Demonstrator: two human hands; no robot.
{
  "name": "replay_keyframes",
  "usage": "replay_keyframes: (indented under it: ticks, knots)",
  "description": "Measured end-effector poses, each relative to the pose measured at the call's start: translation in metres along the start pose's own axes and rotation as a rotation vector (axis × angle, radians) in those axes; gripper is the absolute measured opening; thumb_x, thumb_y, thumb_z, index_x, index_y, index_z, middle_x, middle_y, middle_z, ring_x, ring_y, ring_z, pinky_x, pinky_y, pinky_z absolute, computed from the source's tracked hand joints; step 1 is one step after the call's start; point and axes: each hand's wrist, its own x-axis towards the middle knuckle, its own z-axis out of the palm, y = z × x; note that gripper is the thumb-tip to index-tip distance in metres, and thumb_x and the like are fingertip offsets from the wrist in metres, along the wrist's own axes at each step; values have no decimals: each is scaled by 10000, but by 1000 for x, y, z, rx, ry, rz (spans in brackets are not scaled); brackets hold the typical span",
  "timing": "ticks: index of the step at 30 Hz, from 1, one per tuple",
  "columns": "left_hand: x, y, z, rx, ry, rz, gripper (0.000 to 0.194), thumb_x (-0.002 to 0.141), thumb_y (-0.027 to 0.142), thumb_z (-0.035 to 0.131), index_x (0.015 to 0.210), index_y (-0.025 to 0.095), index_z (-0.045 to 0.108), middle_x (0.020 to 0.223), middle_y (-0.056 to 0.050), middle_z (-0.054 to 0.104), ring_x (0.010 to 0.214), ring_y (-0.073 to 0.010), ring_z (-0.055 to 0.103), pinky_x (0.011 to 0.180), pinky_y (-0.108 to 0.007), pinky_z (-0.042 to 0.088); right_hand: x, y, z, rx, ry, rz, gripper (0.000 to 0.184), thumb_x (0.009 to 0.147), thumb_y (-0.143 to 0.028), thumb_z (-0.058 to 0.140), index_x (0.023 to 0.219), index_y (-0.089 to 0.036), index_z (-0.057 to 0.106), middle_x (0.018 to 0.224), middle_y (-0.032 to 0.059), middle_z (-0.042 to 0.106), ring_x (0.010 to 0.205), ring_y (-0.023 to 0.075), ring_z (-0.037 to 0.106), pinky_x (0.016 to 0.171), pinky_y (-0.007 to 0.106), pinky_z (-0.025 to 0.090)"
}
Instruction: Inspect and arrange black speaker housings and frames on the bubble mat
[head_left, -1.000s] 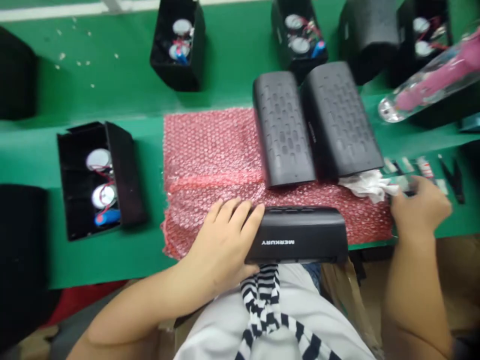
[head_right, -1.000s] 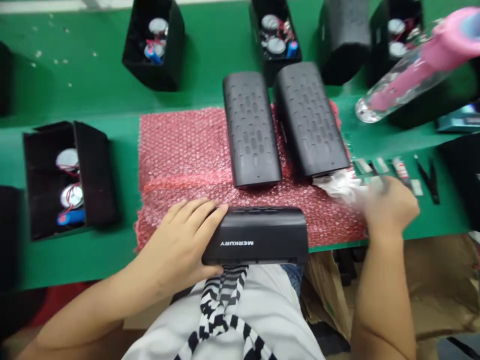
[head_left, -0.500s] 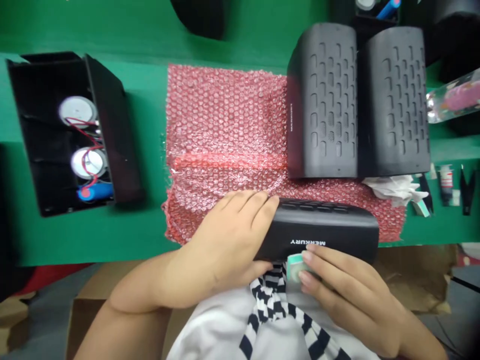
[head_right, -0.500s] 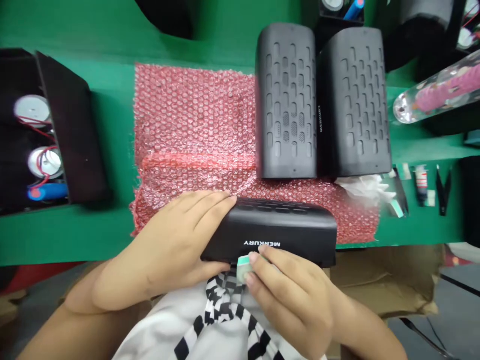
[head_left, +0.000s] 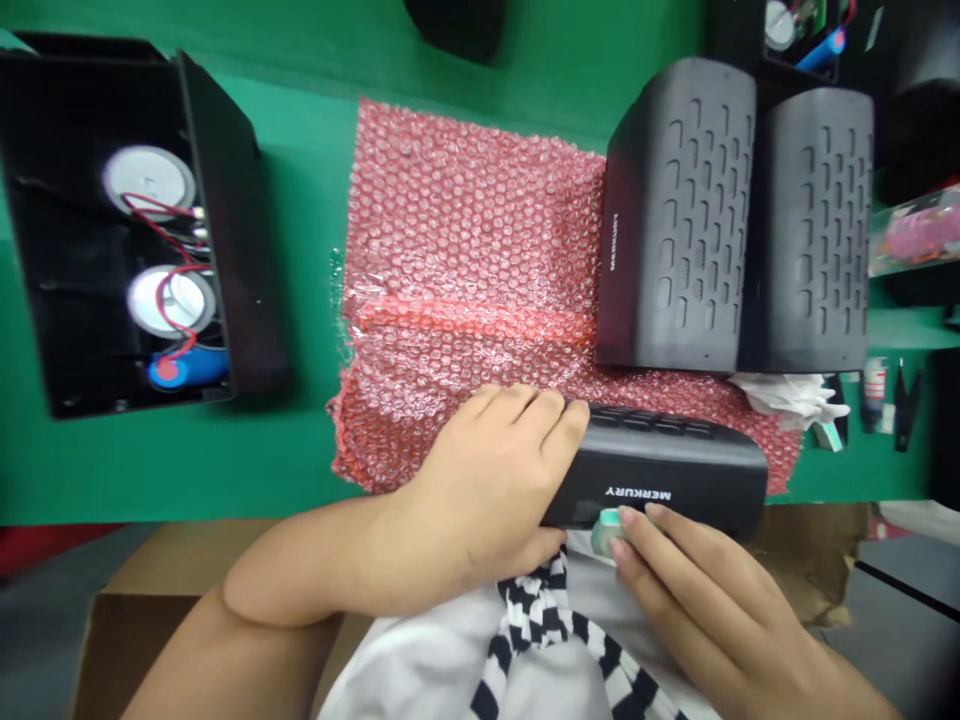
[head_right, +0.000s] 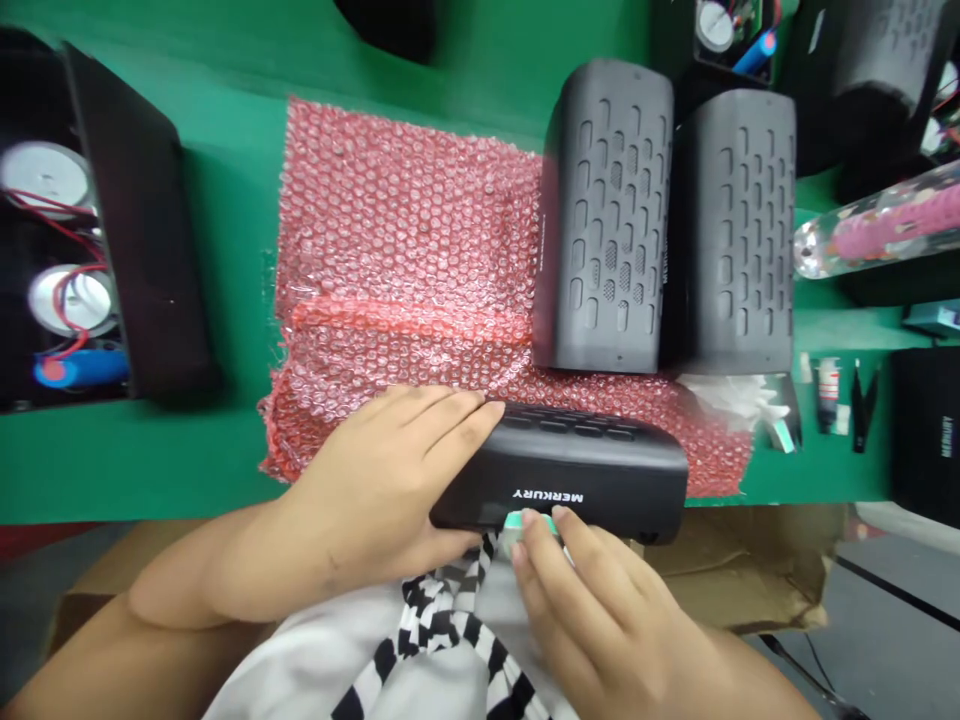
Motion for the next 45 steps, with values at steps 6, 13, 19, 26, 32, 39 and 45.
replay_keyframes:
  ticks: [6, 13, 19, 26, 32, 39, 45]
  knots:
    - [1, -1, 0, -16, 10, -7, 713, 706, 402, 710, 1308, 52, 558, 1227, -161, 664, 1086, -338, 618, 916, -467, 503, 3, 2, 0, 46, 6, -25, 395, 945, -90, 328, 1121, -53, 680, 1189, 195, 693, 1178, 334, 619, 904, 451, 562]
    - [1, 0, 0, -5, 8, -19, 717, 680, 379, 718, 1305, 62, 565, 1232, -153, 669, 1071, -331, 626, 897, -454, 505, 22, 10, -9, -10, -44, -83, 320, 932, -90, 396, 1099, -21, 660, 1109, 205, 721, 1078, 325, 670, 860, 421, 600]
    - [2, 0, -2, -7, -1, -31, 703, 693, 379, 720, 1303, 65, 566, 1230, -161, 670, 1078, -336, 628, 901, -458, 501, 18, 7, -1, -42, 41, -82, 360, 938, -96, 355, 1104, -17, 665, 1138, 227, 702, 1118, 350, 646, 824, 446, 599]
    - [4, 0, -5, -23, -43, -52, 693, 699, 370, 714, 1307, 75, 561, 1234, -156, 667, 1086, -334, 627, 899, -465, 502, 12, 11, 4, 22, 61, -76, 356, 923, -87, 374, 1098, -35, 680, 1163, 208, 702, 1149, 324, 635, 866, 440, 584]
    - [2, 2, -4, 9, -11, -36, 693, 693, 378, 716, 1298, 71, 575, 1221, -146, 678, 1074, -331, 636, 895, -459, 506, 17, 16, 3, 27, 54, -88, 336, 925, -83, 392, 1078, -35, 687, 1109, 196, 721, 1078, 299, 665, 850, 424, 580]
    - [1, 1, -3, 30, -6, -24, 698, 682, 380, 733, 1292, 74, 582, 1234, -147, 676, 1082, -332, 639, 907, -460, 507, 19, 16, 8, 43, 113, -83, 328, 917, -76, 397, 1066, -46, 687, 1098, 185, 723, 1073, 281, 659, 841, 412, 587]
    - [2, 2, -4, 49, -38, -33, 684, 701, 371, 718, 1312, 109, 558, 1256, -149, 665, 1108, -328, 629, 918, -451, 497, 17, 17, 15, 39, 137, -90, 308, 896, -88, 433, 1060, -46, 690, 1115, 193, 710, 1066, 284, 652, 821, 410, 585]
